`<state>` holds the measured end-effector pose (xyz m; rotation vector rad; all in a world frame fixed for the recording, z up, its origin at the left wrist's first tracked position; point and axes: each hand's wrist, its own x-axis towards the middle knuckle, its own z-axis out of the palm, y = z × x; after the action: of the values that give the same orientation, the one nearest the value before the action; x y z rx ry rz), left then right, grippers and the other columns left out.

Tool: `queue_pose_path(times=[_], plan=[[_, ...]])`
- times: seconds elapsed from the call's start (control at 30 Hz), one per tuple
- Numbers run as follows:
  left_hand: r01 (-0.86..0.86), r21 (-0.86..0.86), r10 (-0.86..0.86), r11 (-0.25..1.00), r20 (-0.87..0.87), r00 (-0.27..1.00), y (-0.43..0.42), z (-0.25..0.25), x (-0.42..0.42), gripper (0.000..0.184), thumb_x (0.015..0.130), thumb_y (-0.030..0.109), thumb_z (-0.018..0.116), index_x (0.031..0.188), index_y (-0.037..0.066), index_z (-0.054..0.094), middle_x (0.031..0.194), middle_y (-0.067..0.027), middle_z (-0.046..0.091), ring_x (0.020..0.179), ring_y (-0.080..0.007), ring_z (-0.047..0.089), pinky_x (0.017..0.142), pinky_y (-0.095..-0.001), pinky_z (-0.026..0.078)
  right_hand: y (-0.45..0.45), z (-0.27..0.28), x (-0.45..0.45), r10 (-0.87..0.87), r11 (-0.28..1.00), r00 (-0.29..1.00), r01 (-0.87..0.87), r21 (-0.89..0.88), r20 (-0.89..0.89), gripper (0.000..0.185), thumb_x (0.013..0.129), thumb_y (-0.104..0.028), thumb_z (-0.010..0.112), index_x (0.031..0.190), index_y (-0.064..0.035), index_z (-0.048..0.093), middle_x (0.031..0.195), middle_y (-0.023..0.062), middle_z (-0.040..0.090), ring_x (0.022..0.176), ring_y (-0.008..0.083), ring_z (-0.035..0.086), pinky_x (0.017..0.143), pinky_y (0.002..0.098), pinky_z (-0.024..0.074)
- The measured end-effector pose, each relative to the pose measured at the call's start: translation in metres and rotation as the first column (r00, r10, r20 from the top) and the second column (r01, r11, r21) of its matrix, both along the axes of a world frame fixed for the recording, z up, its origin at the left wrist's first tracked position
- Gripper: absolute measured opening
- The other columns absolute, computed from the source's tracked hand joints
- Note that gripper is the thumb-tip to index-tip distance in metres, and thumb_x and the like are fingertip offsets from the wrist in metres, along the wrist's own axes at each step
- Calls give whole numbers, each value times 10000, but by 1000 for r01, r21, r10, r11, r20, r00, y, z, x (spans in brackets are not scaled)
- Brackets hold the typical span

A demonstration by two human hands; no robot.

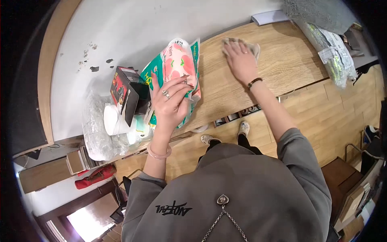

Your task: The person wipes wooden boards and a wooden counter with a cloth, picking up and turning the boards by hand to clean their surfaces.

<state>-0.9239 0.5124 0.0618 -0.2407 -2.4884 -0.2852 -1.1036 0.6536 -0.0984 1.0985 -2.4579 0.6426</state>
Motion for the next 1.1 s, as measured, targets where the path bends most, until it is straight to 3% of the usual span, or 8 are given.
queue_pose_path(times=[0.07, 0.23, 0.37, 0.53, 0.73, 0.93, 1.0, 1.1], plan=[[23, -45, -20, 999, 51, 999, 0, 0, -4, 164, 643, -11, 636, 761, 86, 696, 873, 2, 690, 959, -179, 648, 1125, -570, 194, 0, 10, 31, -60, 994, 998, 61, 91, -12, 434, 848, -258, 589, 1271, -166, 555, 1314, 56, 531, 1229, 287, 489, 1066, 420, 349], [12, -70, -5, 997, 102, 995, 4, -8, -8, 120, 661, 35, 662, 765, 83, 699, 856, 8, 688, 1067, -176, 603, 1122, -574, 209, 79, 34, 86, 573, 802, 792, -595, 56, 213, 458, 864, -281, 565, 1314, -209, 526, 1372, 48, 495, 1291, 282, 438, 1110, 437, 293], [65, -146, -31, 987, 225, 974, 17, -20, -14, 61, 691, 84, 670, 743, 65, 697, 878, -60, 683, 1214, -213, 501, 1112, -582, 224, 154, 43, -10, 50, 950, 999, -48, 308, 4, 484, 893, -305, 516, 1366, -212, 480, 1455, 78, 409, 1332, 305, 391, 1105, 452, 294], [105, -10, -97, 994, 304, 948, 83, -42, -16, 576, 763, 177, 673, 1289, 21, 497, 1358, -174, 461, 1342, -351, 326, 1109, -564, 225, 151, 24, -31, -608, 791, 794, 606, 89, -3, 493, 883, -212, 499, 1372, -160, 464, 1407, 130, 454, 1298, 378, 405, 1057, 473, 340], [339, 183, -384, 923, 389, 837, 88, -126, -19, 871, 776, 351, 696, 1448, 9, 260, 1497, -178, 263, 1396, -365, 222, 1129, -528, 197, 129, 33, 70, 261, 949, 931, -297, 109, 257, 440, 919, -288, 486, 1338, -151, 493, 1416, 122, 441, 1298, 304, 424, 1087, 488, 289], [304, 156, -342, 940, 423, 839, 87, -124, -22, 946, 776, 410, 703, 1455, -16, 201, 1526, -215, 171, 1419, -374, 150, 1135, -551, 141, 175, 35, -47, -365, 921, 910, 322, 221, 196, 445, 926, -300, 481, 1350, -164, 476, 1415, 92, 447, 1323, 304, 387, 1090, 467, 296], [320, 190, -371, 928, 424, 826, 86, -123, -22, 976, 773, 431, 703, 1460, -20, 177, 1535, -216, 141, 1430, -373, 109, 1142, -552, 104, 151, 32, -51, -704, 704, 710, 690, 168, 38, 466, 918, -283, 490, 1369, -170, 456, 1408, 97, 457, 1315, 317, 398, 1082, 451, 314], [345, 234, -415, 909, 424, 805, 82, -126, -17, 997, 772, 444, 702, 1464, -21, 156, 1541, -217, 118, 1437, -376, 78, 1145, -554, 73, 99, 37, 12, -382, 915, 909, 348, 203, 165, 497, 898, -298, 513, 1373, -165, 450, 1410, 95, 455, 1321, 324, 389, 1093, 463, 298]])
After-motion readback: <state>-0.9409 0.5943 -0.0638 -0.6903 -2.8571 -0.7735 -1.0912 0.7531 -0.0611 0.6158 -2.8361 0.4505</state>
